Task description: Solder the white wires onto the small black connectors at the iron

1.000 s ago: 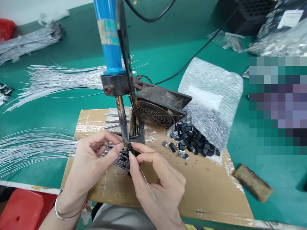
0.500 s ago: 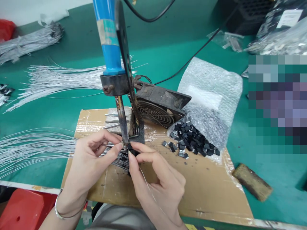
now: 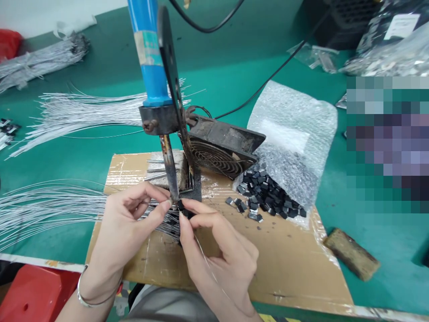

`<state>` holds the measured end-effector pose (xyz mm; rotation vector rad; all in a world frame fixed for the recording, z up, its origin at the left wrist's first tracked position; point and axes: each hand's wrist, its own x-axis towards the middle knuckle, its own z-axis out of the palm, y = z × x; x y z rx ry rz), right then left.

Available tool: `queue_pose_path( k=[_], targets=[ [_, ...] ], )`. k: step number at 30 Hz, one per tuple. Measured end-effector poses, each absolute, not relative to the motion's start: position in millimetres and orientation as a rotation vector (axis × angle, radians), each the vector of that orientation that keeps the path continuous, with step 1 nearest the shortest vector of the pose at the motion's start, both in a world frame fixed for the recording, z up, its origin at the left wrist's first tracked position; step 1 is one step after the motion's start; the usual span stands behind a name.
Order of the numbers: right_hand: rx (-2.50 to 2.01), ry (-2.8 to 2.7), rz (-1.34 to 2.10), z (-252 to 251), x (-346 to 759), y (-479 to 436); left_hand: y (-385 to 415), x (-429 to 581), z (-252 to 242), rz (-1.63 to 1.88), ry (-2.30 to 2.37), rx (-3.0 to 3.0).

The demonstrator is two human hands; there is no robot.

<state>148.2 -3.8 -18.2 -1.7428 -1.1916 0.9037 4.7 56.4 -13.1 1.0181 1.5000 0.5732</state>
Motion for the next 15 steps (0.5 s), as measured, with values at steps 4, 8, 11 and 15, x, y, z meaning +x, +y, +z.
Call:
queue_pose_path(
  k=[4, 8, 11, 15],
  targets=[
    [-1.725, -1.162, 0.940, -19, 150, -4, 57, 5, -14, 0.557, 1.507, 1.011],
    [-1.717, -1.163, 0.958, -19, 150, -6, 58, 5, -14, 0.561, 1.499, 1.000],
    [-1.718, -1.170, 0.975, -19, 148, -6, 57, 5, -14, 0.566, 1.486, 1.000],
    [-1.863, -1.042, 0.789, -12, 162, -3, 50, 2, -18, 0.511, 1.533, 1.080]
  ],
)
